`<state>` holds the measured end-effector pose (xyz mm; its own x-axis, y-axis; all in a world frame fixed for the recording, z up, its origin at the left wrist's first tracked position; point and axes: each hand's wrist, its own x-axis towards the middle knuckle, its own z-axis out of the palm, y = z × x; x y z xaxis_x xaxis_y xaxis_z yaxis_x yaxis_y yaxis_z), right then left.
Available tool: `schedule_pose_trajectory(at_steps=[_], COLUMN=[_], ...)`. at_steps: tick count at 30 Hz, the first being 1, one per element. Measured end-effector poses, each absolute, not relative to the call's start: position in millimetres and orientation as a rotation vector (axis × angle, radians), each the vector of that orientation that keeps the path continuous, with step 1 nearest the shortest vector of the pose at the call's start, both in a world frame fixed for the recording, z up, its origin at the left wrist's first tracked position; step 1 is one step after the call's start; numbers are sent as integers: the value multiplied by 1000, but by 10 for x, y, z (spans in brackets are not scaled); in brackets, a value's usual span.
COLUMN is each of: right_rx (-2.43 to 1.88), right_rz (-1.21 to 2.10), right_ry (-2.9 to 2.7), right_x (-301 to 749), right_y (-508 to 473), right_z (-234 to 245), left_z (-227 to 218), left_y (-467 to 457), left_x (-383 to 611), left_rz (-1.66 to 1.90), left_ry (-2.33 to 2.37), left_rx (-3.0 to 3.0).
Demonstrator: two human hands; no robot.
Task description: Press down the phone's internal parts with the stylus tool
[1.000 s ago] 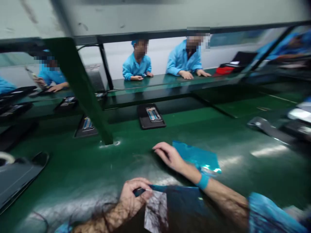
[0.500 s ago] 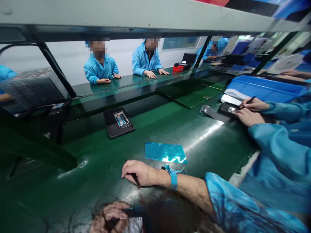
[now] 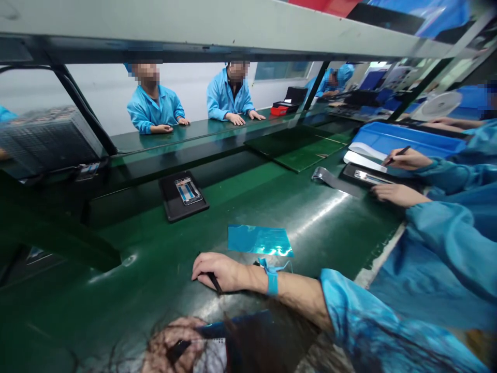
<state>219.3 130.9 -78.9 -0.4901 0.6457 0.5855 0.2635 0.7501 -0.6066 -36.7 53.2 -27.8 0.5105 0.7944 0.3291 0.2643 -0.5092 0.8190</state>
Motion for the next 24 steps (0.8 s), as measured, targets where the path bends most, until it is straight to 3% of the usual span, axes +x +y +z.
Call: schedule_pose_trajectory(at_steps=[16,24], right_rx=[-670,-759], right_rz=[569,616], right_ry=[-2060,-2131], right_x=[2169,2276], right_y=[1367,1100], right_z=[-978,-445], left_z=[-223,-323], left_y=[485,463], left_x=[-308,-353], left_rz=[810,706], left_ry=[1073,1074], left_rx=[1757,1729])
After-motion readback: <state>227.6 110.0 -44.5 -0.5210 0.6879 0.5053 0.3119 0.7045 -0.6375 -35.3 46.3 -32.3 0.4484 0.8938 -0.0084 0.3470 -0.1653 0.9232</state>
